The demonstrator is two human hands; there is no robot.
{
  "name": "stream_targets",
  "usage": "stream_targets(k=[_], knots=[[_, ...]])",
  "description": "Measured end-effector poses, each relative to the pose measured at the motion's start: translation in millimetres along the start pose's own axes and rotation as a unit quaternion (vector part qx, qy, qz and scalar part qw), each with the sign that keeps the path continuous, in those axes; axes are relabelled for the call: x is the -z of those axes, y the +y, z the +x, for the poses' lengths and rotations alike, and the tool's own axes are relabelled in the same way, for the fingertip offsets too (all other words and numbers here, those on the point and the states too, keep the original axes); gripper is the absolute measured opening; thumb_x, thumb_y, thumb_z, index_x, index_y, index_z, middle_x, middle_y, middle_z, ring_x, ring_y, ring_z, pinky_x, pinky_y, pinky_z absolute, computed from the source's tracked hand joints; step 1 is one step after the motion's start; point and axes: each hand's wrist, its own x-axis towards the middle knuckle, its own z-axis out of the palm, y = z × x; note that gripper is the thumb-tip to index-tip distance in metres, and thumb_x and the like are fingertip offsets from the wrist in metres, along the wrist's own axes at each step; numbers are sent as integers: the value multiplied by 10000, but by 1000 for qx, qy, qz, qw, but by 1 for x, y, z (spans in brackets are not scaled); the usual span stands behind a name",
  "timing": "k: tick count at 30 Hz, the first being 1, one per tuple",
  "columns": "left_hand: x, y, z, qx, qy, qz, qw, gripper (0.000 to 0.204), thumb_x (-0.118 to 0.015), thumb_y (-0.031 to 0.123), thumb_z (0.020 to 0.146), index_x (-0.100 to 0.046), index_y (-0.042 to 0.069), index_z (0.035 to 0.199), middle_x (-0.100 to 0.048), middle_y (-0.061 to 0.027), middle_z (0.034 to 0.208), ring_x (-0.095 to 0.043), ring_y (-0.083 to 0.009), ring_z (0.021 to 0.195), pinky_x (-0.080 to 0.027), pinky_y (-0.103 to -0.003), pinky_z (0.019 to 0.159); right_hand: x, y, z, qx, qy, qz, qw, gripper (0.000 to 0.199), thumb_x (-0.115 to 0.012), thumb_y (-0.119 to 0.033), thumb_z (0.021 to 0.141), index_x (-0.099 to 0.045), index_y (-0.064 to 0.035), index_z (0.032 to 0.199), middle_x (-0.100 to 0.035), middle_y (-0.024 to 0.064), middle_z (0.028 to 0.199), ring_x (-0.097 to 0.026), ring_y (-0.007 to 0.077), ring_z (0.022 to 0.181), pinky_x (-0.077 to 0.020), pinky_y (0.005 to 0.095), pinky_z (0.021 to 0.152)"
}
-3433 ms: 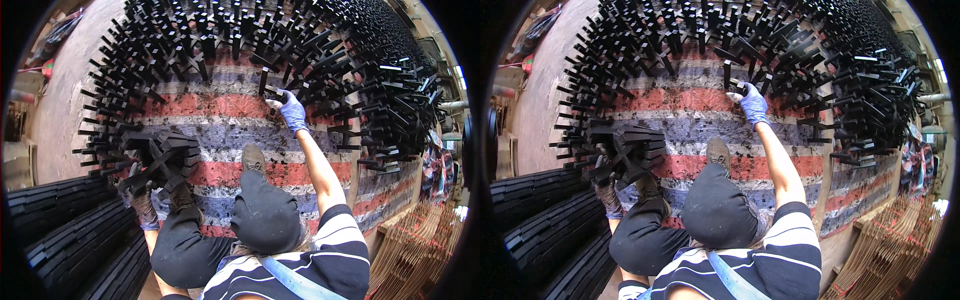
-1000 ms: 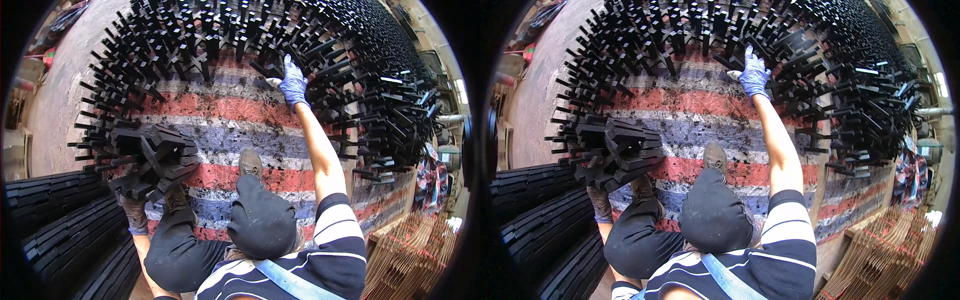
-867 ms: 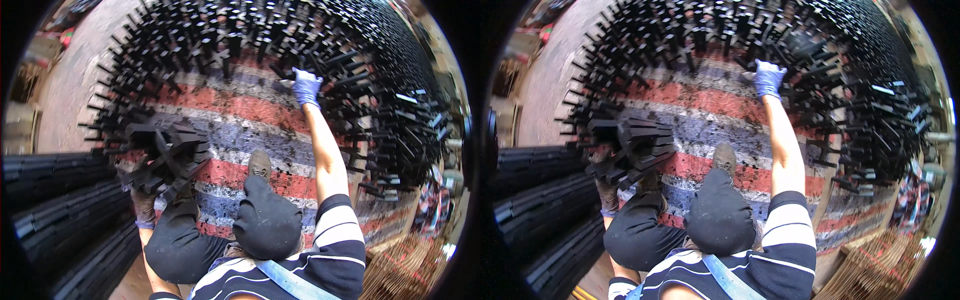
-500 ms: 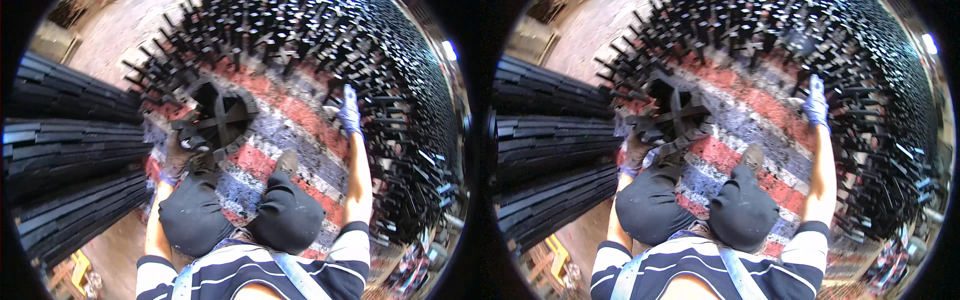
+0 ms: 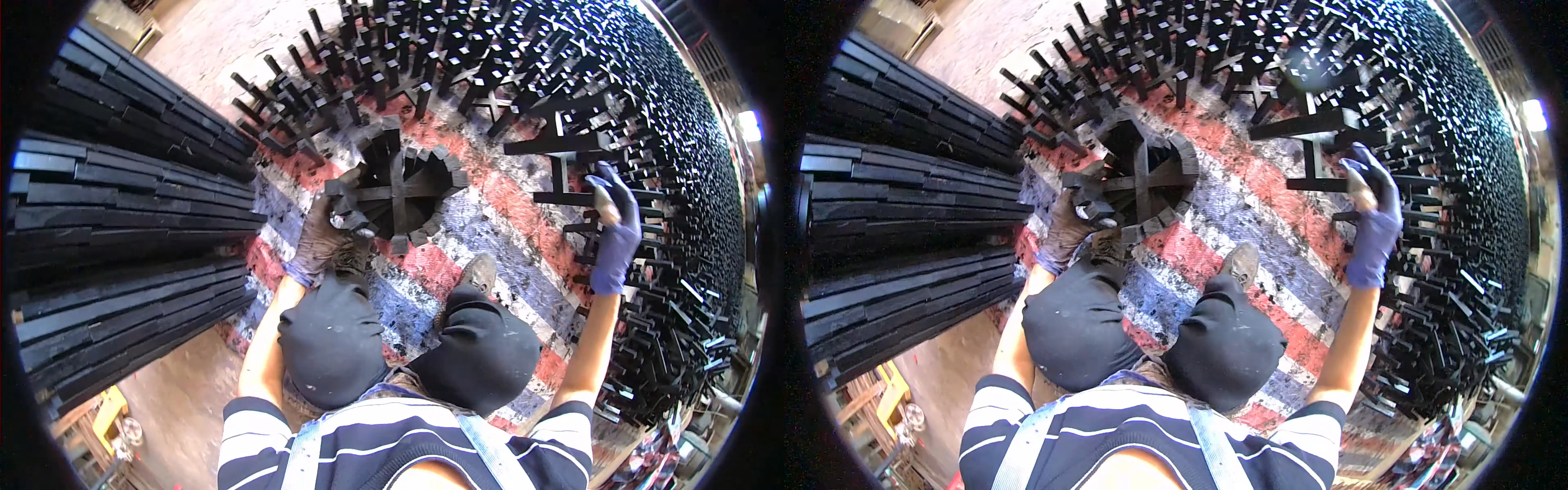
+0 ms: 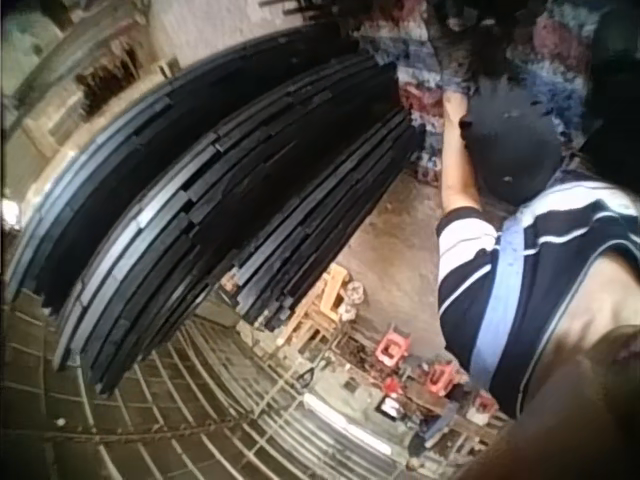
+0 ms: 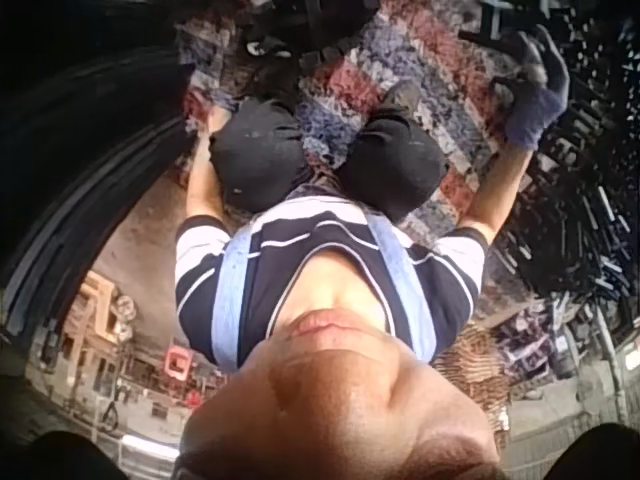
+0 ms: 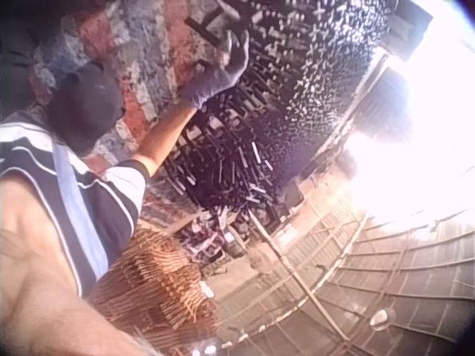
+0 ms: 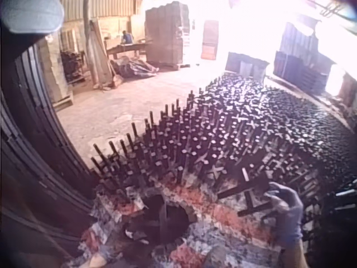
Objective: The recorder is assembling and stacking black wooden cross-shaped components on the floor of a workshop.
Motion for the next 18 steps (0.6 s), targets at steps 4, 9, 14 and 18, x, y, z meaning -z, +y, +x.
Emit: stream_targets(k=[4, 9, 14, 18], knots=[[-6, -18, -3, -41, 10, -71, 997, 858, -822, 87, 533, -363, 74, 1257, -491, -82, 1185, -479, -202, 1079, -412, -326, 907, -33, -55, -24, 40, -7, 134, 990, 306, -554, -66, 831, -503, 22, 1120, -567, 162, 1091, -560, 234, 987, -444, 357, 871], [-4, -24, -6, 10, -14, -126, 992, 915, -802, 57, 545, -307, 98, 1313, -464, -69, 1203, -467, -206, 1067, -380, -316, 918, -96, -89, -17, 181, -257, -4, 949, 388, -624, 84, 714, -550, -11, 1083, -592, 128, 1078, -604, 182, 885, -480, 294, 786], [6, -23, -11, 25, -38, -74, 996, 1069, -809, 115, 551, -145, 98, 1387, -458, -130, 1223, -470, -230, 1074, -384, -332, 930, -125, -65, -11, 222, -399, -122, 881, 404, -645, -114, 739, -548, -98, 1132, -615, 74, 868, -579, 238, 787, -442, 336, 732], [25, -12, -5, 87, -52, -99, 990, 1124, -821, 163, 529, -106, 83, 1393, -314, -114, 1368, -372, -222, 1199, -343, -334, 969, -133, -55, 0, 249, -423, -190, 850, 406, -634, -223, 748, -556, -152, 1140, -597, 108, 984, -534, 277, 955, -401, 374, 809]])
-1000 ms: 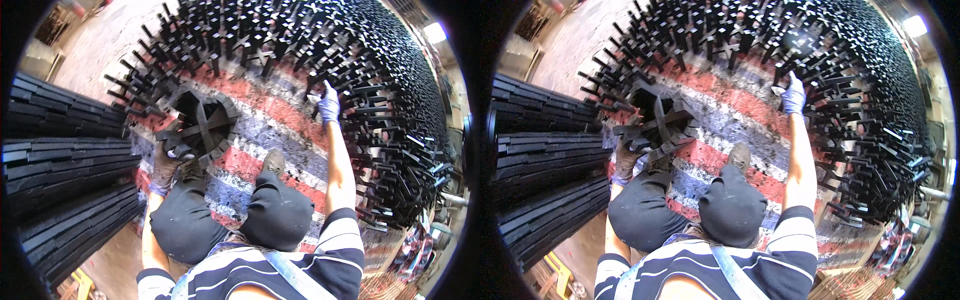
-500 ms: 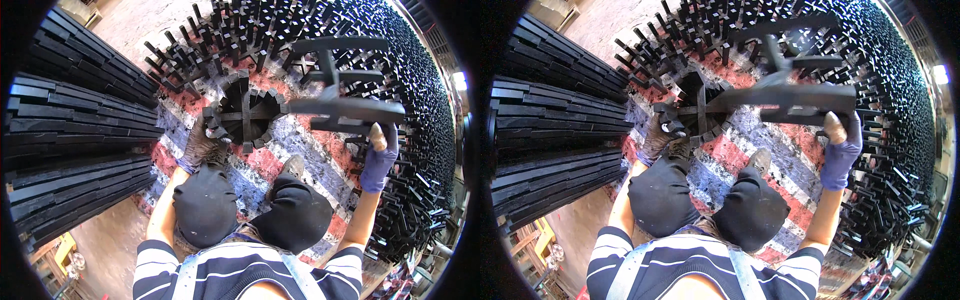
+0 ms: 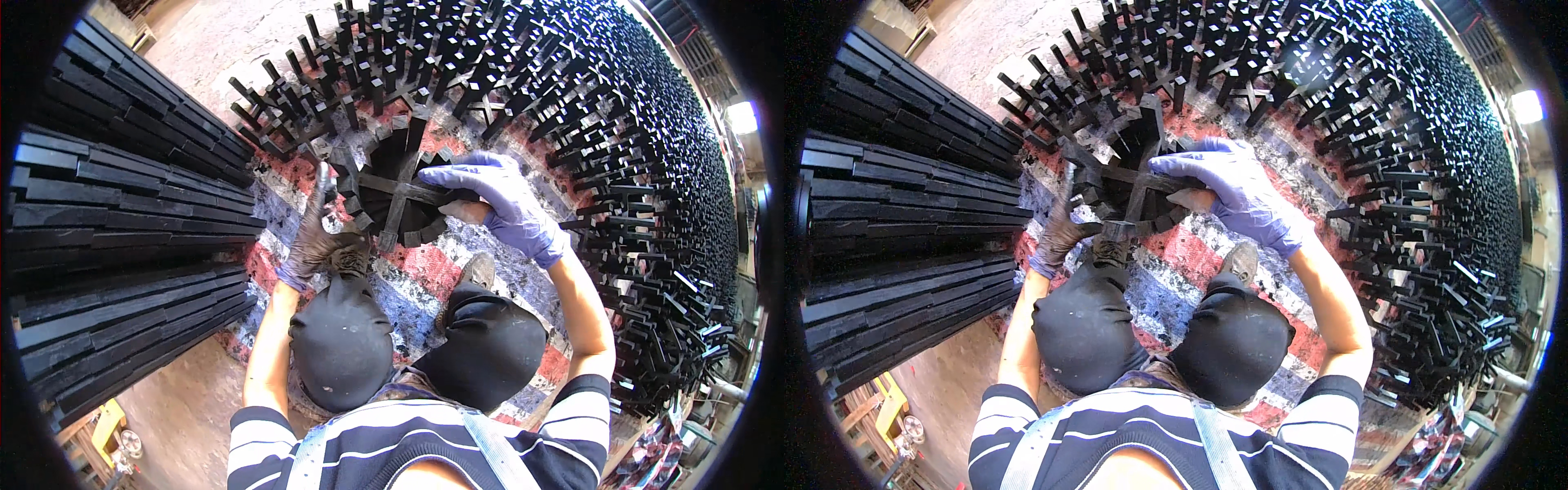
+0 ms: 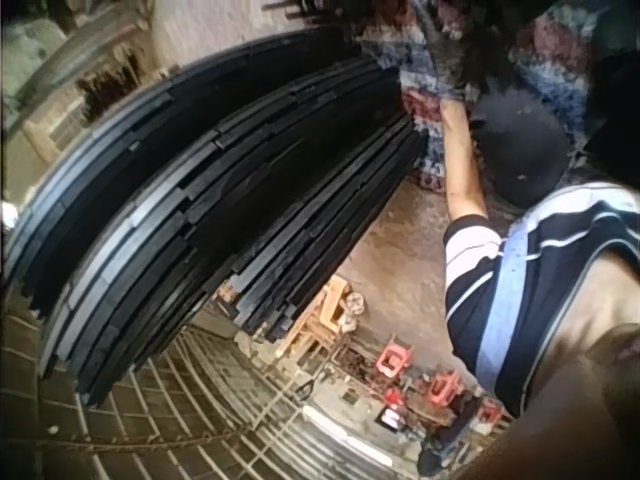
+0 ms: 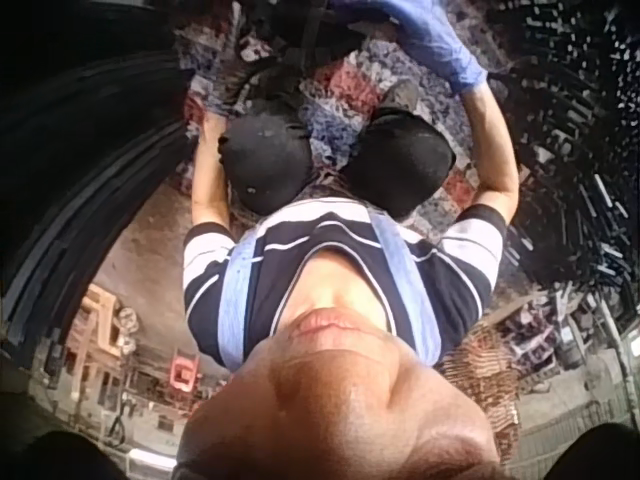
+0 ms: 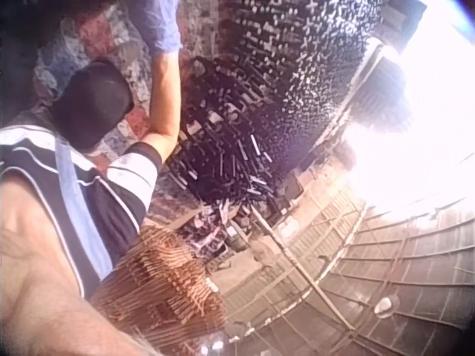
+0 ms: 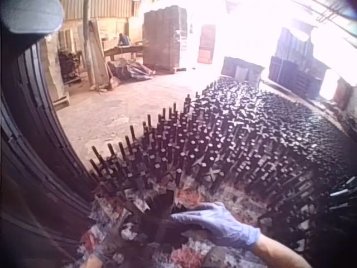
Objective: The recorder is assembling and stacking black wooden cross-shaped components on the floor of a workshop.
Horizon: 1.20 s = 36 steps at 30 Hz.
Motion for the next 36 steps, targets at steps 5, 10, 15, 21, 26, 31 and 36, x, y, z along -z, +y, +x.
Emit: stream_targets(k=[5, 10, 15, 21, 26, 31, 36], knots=[[19, 4, 23, -54, -46, 92, 993, 1159, -854, 276, 457, -173, 33, 1363, -354, -181, 1323, -356, -271, 1216, -290, -336, 1013, 3, 1, 5, 2, 9, -82, 997, 462, -640, -248, 745, -528, -196, 1190, -559, 22, 1165, -398, 309, 1192, -297, 439, 963], [5, -3, 32, -28, -78, 50, 995, 830, -812, 82, 524, -364, 22, 1220, -492, -128, 1136, -462, -242, 1075, -370, -316, 939, -9, 19, -10, -57, -23, -29, 998, 686, -601, -334, 768, -270, -234, 1361, -319, 40, 1385, -188, 361, 1298, -124, 609, 997], [40, -36, 25, -227, -10, 324, 918, 621, -737, 235, 613, -491, 80, 1161, -501, -128, 1184, -466, -312, 1090, -345, -392, 951, -3, 59, -59, -98, 315, 51, 943, 822, -763, -179, 630, -326, -40, 1312, -339, 134, 1356, -344, 257, 1238, -286, 357, 1025], [30, -56, 23, -214, 45, 256, 942, 383, -661, 213, 685, -571, 126, 1046, -526, -108, 1083, -490, -332, 1022, -378, -423, 898, -10, 181, -238, -470, 456, -225, 721, 910, -750, -402, 619, -308, 2, 1304, -373, 228, 1290, -364, 331, 1205, -306, 346, 1004], [10, -59, 17, -287, 15, 319, 903, 339, -670, 177, 667, -591, 129, 993, -519, -102, 1021, -507, -316, 971, -410, -428, 841, -24, 244, -300, -632, 404, -75, 658, 975, -771, -442, 591, -281, -45, 1333, -453, 185, 1239, -474, 272, 1110, -390, 321, 909], [17, -31, -3, -171, 32, 272, 946, 475, -676, 89, 646, -519, 47, 1092, -552, -137, 1053, -501, -337, 1012, -400, -392, 889, -53, 223, -237, -625, 391, -62, 673, 318, -690, -359, 713, -641, -59, 807, -644, 104, 742, -614, 202, 694, -462, 302, 641], [-8, -43, 2, -108, 101, 366, 919, 742, -768, 101, 497, -415, -11, 1140, -556, -181, 976, -545, -307, 923, -442, -369, 804, -1, 109, -208, -437, 431, 225, 756, 173, -566, -18, 766, -611, 6, 931, -622, 69, 923, -580, 149, 834, -453, 261, 779]])
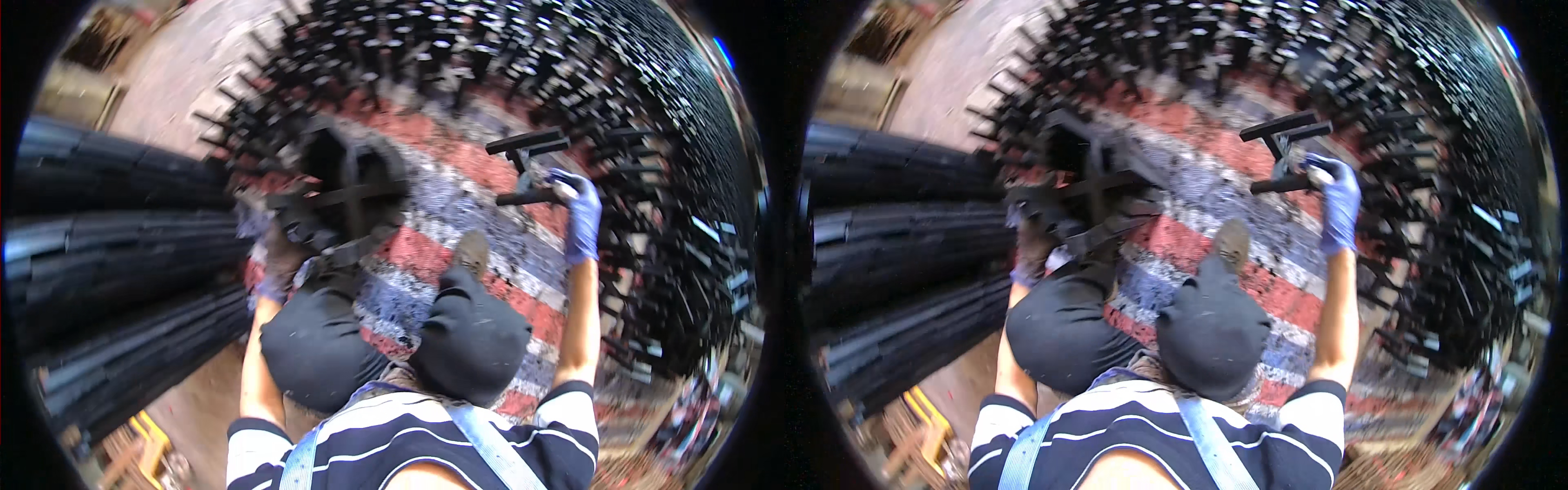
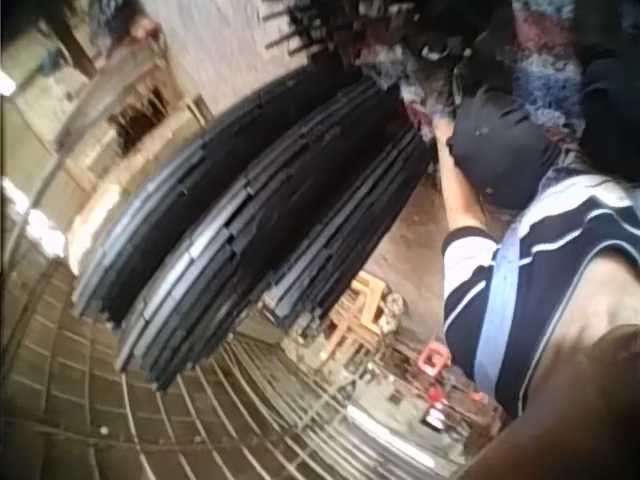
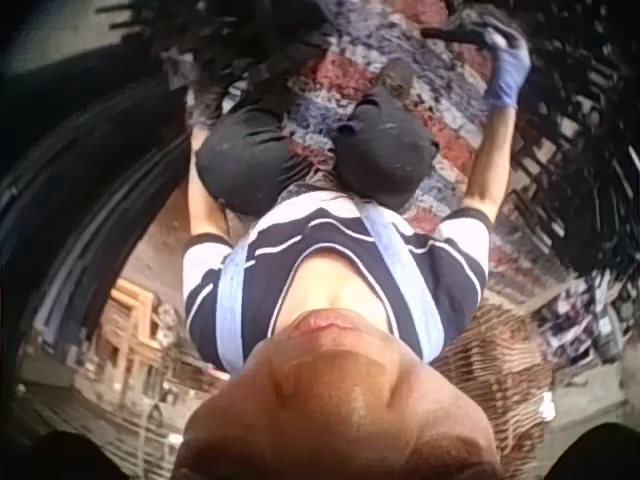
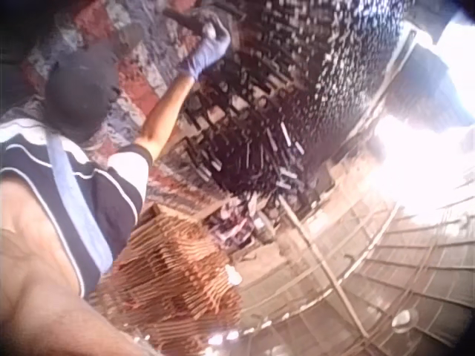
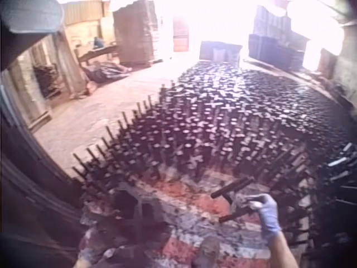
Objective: The recorder is assembling and stacking black wooden cross-shaped components on the floor of a workshop.
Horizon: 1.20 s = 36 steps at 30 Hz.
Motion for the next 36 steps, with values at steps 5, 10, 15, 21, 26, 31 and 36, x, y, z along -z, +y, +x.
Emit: stream_targets(k=[5, 10, 15, 21, 26, 31, 36], knots=[[19, 42, 9, 60, -17, -288, 956, 834, -825, 104, 433, -425, 40, 1163, -523, -116, 1056, -511, -260, 982, -415, -337, 865, -34, -113, -45, 207, -129, 105, 964, 223, -524, 3, 798, -505, 27, 1019, -585, 134, 1020, -572, 204, 927, -460, 331, 851], [13, 32, 12, 128, -65, -367, 919, 819, -807, 69, 457, -419, 62, 1179, -496, -108, 1078, -485, -258, 1017, -389, -334, 904, -65, -183, -60, 468, -215, 0, 857, 239, -602, 28, 735, -536, -26, 959, -630, 110, 937, -585, 211, 862, -446, 332, 795], [3, 26, 6, 71, -65, -396, 913, 843, -784, 28, 487, -379, 86, 1225, -485, -98, 1120, -468, -236, 1047, -379, -331, 927, -109, -236, -65, 546, -324, -211, 744, 229, -614, 2, 702, -612, -74, 918, -627, 59, 802, -587, 229, 747, -444, 324, 674], [33, 64, 9, 82, -71, -493, 863, 917, -764, -27, 509, -305, 109, 1292, -456, -97, 1177, -454, -218, 1091, -366, -331, 959, -125, -256, -43, 528, -377, -280, 708, 208, -584, -38, 742, -595, -96, 941, -566, 52, 768, -539, 237, 716, -423, 325, 657], [34, 58, 11, 10, -65, -369, 927, 957, -780, -6, 530, -251, 106, 1320, -441, -83, 1207, -479, -218, 1077, -367, -337, 967, -135, -267, -45, 518, -400, -284, 701, 222, -580, -23, 737, -598, -98, 946, -582, 51, 789, -546, 235, 730, -431, 330, 665], [35, 64, 16, 7, -62, -446, 893, 691, -646, 88, 767, -236, 85, 1322, -490, -79, 1143, -525, -170, 991, -444, -297, 870, -136, -267, -45, 509, -349, -282, 734, 201, -594, -41, 739, -609, -69, 938, -620, 71, 850, -589, 228, 764, -460, 306, 689], [26, 62, 12, 23, -80, -490, 868, 636, -615, 168, 807, -245, 75, 1315, -495, -82, 1120, -522, -173, 977, -447, -303, 857, -146, -252, -48, 499, -375, -269, 733, 208, -596, -21, 711, -598, -70, 914, -617, 52, 821, -586, 217, 722, -462, 308, 662]])
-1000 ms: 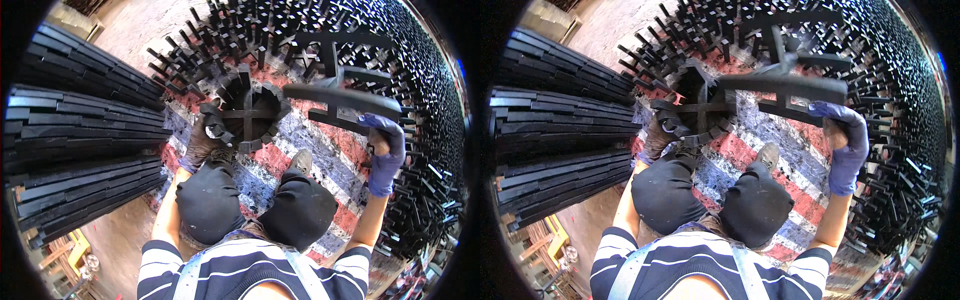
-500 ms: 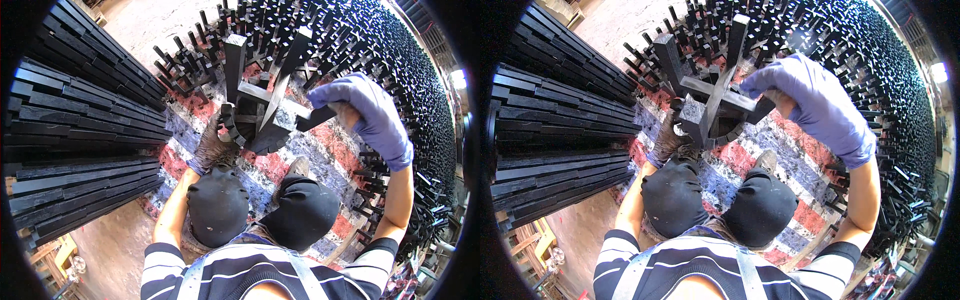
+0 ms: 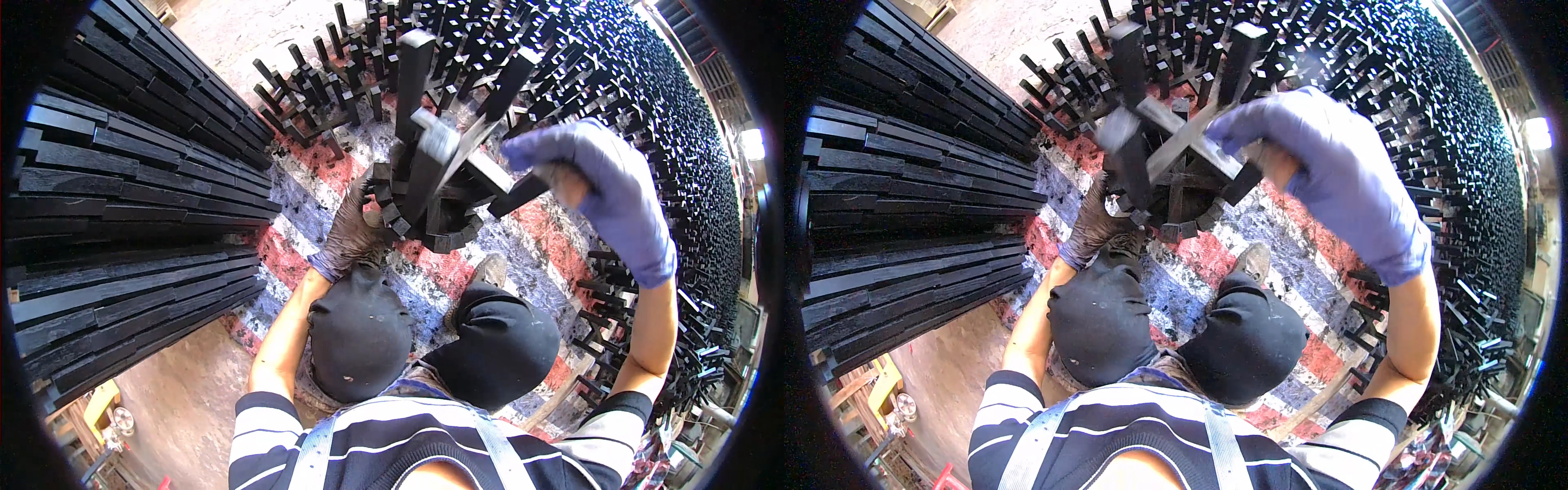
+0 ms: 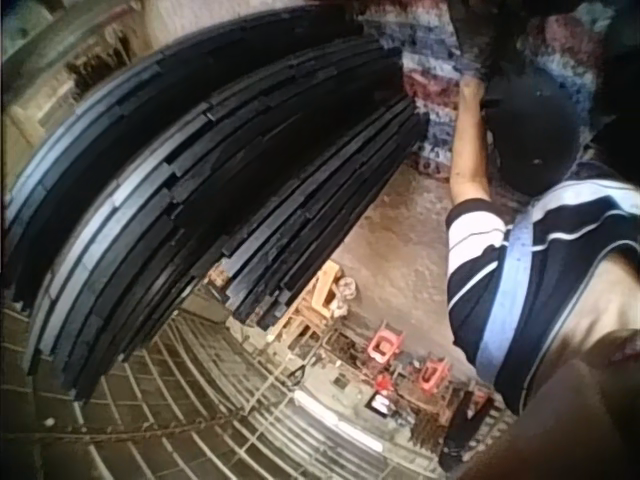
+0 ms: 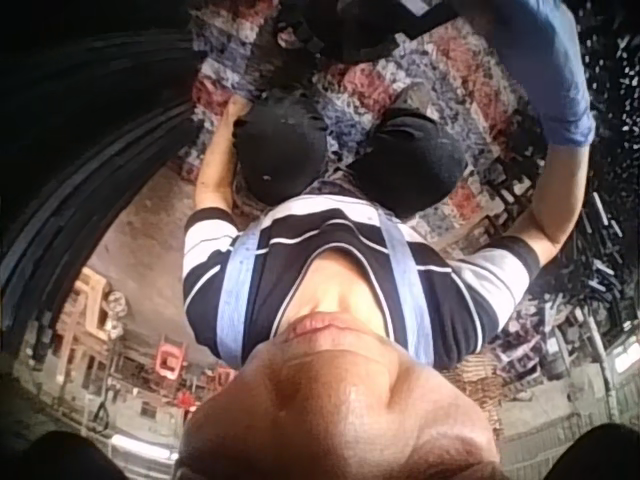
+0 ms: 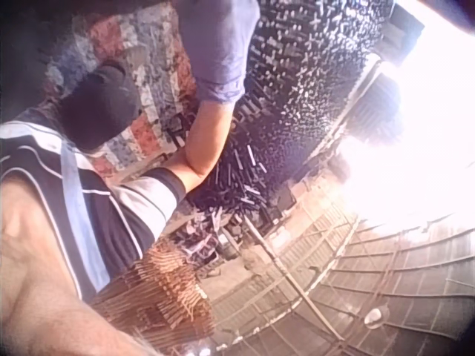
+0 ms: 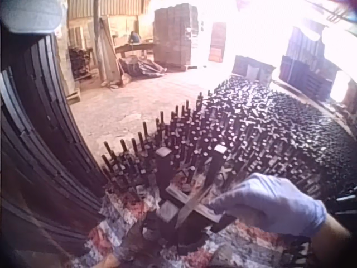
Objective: The recorder is assembling and stacking black wooden cross-shaped components on the floor of a workshop.
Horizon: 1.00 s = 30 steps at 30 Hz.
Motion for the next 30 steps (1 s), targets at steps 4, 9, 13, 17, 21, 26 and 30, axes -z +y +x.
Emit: stream_targets(k=[4, 9, 13, 17, 21, 26, 30], knots=[[24, -82, -7, 123, 24, -101, 987, 612, -652, 243, 775, -336, 64, 1268, -491, -108, 1110, -500, -215, 1001, -413, -333, 881, 9, -13, 3, 87, -161, -35, 983, 427, -576, 22, 647, -578, -100, 1056, -628, 38, 890, -558, 243, 784, -436, 335, 719], [19, -37, -2, -35, 46, 178, 982, 870, -786, 139, 531, -330, 50, 1267, -468, -126, 1135, -471, -252, 1047, -398, -354, 890, -3, 10, -5, 73, -200, -52, 976, 425, -534, 13, 680, -546, -126, 1081, -596, 66, 843, -547, 227, 734, -438, 338, 638], [9, -19, 6, 28, 28, 207, 977, 1065, -809, 148, 486, -202, 62, 1357, -423, -146, 1196, -449, -266, 1098, -378, -352, 929, -47, 29, -26, 68, -253, -85, 961, 396, -521, -50, 788, -454, -76, 1178, -513, 113, 668, -549, 264, 580, -461, 365, 515], [26, -36, -1, 74, 67, 112, 989, 1108, -798, 137, 565, -70, 110, 1399, -365, -143, 1296, -416, -249, 1155, -372, -340, 948, -18, 28, -22, -3, -12, 91, 996, 596, -635, -29, 708, -420, -82, 1261, -516, 131, 1212, -569, 231, 1008, -458, 321, 813], [41, -70, -13, 69, 102, 209, 970, 899, -696, 217, 673, -164, 66, 1382, -357, -163, 1315, -397, -276, 1162, -277, -338, 1019, -83, 90, -50, -120, 118, 195, 966, 515, -529, 74, 744, -457, -37, 1241, -516, 95, 1220, -527, 177, 1052, -413, 281, 859], [-1, -110, 9, 142, -79, -86, 983, 780, -635, 295, 732, -239, 38, 1353, -344, -175, 1324, -387, -280, 1168, -214, -336, 1046, -218, 183, -168, -225, -141, 163, 950, 492, -657, -233, 753, -506, -55, 1186, -518, 121, 1201, -435, 224, 1148, -342, 331, 964], [9, -193, -12, 73, -113, 389, 911, 521, -557, 220, 746, -428, 9, 1205, -500, -240, 1136, -479, -296, 1058, -318, -366, 950, -375, 270, -291, -402, -244, 318, 823, 423, -629, -306, 759, -561, -67, 1101, -535, 106, 1156, -465, 228, 1075, -363, 341, 924]])
